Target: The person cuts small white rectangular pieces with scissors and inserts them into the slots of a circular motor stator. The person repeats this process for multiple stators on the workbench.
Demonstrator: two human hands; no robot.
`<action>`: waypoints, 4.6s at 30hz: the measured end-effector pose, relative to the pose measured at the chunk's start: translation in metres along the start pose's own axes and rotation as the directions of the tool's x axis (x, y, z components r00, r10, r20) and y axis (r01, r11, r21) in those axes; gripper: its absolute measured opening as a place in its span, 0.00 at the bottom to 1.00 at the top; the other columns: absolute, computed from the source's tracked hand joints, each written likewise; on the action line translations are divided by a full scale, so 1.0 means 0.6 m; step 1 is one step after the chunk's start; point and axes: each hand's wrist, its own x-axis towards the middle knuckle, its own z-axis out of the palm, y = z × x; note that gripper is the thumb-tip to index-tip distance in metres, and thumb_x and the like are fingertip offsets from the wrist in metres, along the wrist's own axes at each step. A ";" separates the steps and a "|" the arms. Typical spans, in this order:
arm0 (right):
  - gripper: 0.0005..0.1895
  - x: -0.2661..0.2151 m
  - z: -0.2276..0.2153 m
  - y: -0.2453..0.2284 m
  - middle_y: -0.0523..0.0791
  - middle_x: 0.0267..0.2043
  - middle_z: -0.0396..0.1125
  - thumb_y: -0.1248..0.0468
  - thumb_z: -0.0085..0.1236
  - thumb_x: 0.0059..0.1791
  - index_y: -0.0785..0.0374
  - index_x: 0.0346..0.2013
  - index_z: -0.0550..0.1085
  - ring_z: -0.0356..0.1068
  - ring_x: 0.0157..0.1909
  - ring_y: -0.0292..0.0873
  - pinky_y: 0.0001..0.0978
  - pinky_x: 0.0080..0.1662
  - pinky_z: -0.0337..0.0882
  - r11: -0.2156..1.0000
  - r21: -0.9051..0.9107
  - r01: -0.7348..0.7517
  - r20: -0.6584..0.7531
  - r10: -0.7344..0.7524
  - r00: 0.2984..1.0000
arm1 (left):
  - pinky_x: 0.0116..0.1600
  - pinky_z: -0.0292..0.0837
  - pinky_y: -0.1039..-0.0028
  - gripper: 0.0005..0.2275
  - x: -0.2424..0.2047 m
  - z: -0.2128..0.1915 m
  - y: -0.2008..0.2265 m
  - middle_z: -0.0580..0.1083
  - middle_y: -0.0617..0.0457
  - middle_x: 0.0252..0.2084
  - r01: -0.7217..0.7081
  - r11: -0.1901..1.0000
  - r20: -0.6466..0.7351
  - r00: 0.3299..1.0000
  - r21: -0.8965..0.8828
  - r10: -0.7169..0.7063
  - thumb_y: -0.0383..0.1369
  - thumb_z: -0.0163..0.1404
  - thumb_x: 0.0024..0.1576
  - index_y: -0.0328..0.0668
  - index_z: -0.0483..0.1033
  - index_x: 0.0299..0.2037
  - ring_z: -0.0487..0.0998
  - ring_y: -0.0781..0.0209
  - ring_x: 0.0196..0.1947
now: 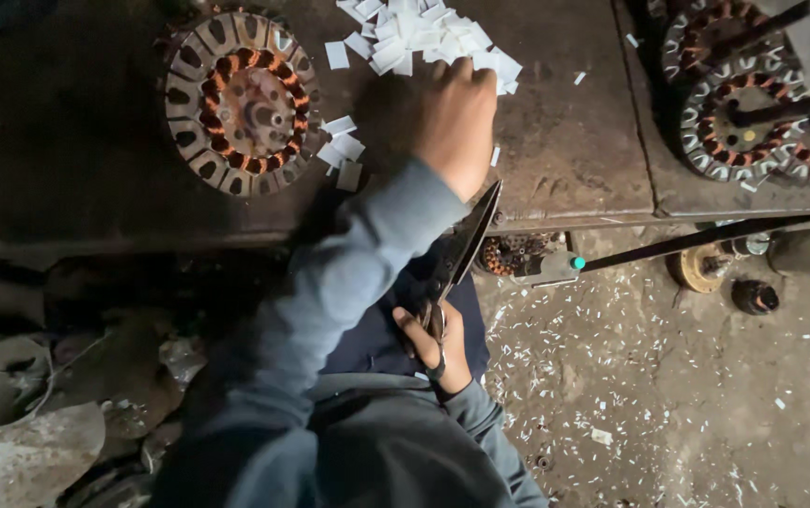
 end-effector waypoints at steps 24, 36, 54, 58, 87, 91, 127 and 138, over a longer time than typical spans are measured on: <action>0.14 -0.003 -0.014 -0.002 0.40 0.16 0.62 0.63 0.61 0.51 0.63 0.26 0.67 0.61 0.19 0.33 0.27 0.24 0.59 0.999 0.017 -0.051 0.038 0.050 0.998 | 0.39 0.73 0.55 0.01 0.017 0.022 -0.003 0.78 0.43 0.35 0.029 0.968 -0.041 0.998 -0.248 -0.041 0.25 0.54 0.54 0.40 0.78 0.32 0.79 0.41 0.36; 0.31 -0.008 -0.020 0.034 0.42 0.55 0.66 0.58 0.61 0.48 0.60 0.62 0.60 0.65 0.57 0.37 0.32 0.58 0.66 0.984 0.171 0.040 0.189 -0.073 0.979 | 0.41 0.80 0.77 0.06 -0.178 -0.159 0.049 0.81 0.51 0.39 0.422 0.428 0.304 0.898 -0.799 -0.319 0.25 0.55 0.61 0.36 0.78 0.47 0.84 0.69 0.36; 0.19 -0.005 -0.027 0.018 0.46 0.46 0.74 0.67 0.61 0.48 0.69 0.52 0.72 0.72 0.51 0.40 0.34 0.53 0.72 0.984 -0.128 0.126 0.190 -0.100 0.977 | 0.43 0.78 0.78 0.05 -0.179 -0.178 0.026 0.80 0.50 0.39 0.405 0.564 0.304 0.914 -0.720 -0.268 0.23 0.56 0.61 0.34 0.79 0.45 0.84 0.65 0.38; 0.16 -0.013 -0.039 0.037 0.45 0.41 0.74 0.69 0.59 0.46 0.67 0.49 0.74 0.72 0.46 0.38 0.32 0.49 0.73 0.980 -0.177 0.092 0.186 -0.059 0.981 | 0.43 0.78 0.78 0.05 -0.175 -0.178 0.025 0.80 0.50 0.39 0.413 0.549 0.317 0.911 -0.727 -0.265 0.23 0.57 0.61 0.34 0.78 0.46 0.83 0.66 0.37; 0.24 -0.059 -0.044 -0.230 0.55 0.45 0.71 0.67 0.71 0.38 0.74 0.45 0.73 0.72 0.48 0.54 0.40 0.49 0.71 0.557 -0.677 0.482 0.482 -0.160 0.861 | 0.44 0.79 0.79 0.08 -0.262 -0.288 -0.011 0.79 0.47 0.44 0.457 0.350 0.341 0.874 -0.817 -0.345 0.21 0.55 0.61 0.30 0.80 0.49 0.83 0.66 0.39; 0.07 -0.047 0.032 -0.272 0.48 0.43 0.74 0.76 0.60 0.49 0.71 0.42 0.76 0.74 0.39 0.40 0.27 0.39 0.75 0.858 -0.378 0.349 0.082 -0.344 0.935 | 0.47 0.80 0.78 0.07 -0.275 -0.273 -0.013 0.78 0.48 0.45 0.400 0.283 0.319 0.902 -0.872 -0.291 0.21 0.53 0.63 0.30 0.78 0.49 0.83 0.67 0.41; 0.10 0.092 0.205 -0.470 0.46 0.41 0.76 0.71 0.69 0.44 0.66 0.37 0.77 0.79 0.43 0.36 0.26 0.45 0.79 0.434 -0.389 0.812 0.586 -0.564 0.582 | 0.37 0.63 0.85 0.08 -0.196 -0.361 -0.160 0.68 0.61 0.32 0.331 0.072 0.300 0.914 -0.941 -0.273 0.20 0.52 0.61 0.40 0.65 0.35 0.66 0.81 0.33; 0.07 0.210 0.223 -0.515 0.48 0.41 0.75 0.76 0.64 0.48 0.71 0.40 0.77 0.77 0.43 0.37 0.27 0.45 0.78 0.749 -0.318 0.581 0.505 -0.385 0.772 | 0.58 0.75 0.70 0.14 -0.128 -0.375 -0.155 0.77 0.44 0.53 0.154 0.754 -0.213 0.906 -0.639 -0.365 0.25 0.54 0.63 0.33 0.74 0.58 0.80 0.54 0.52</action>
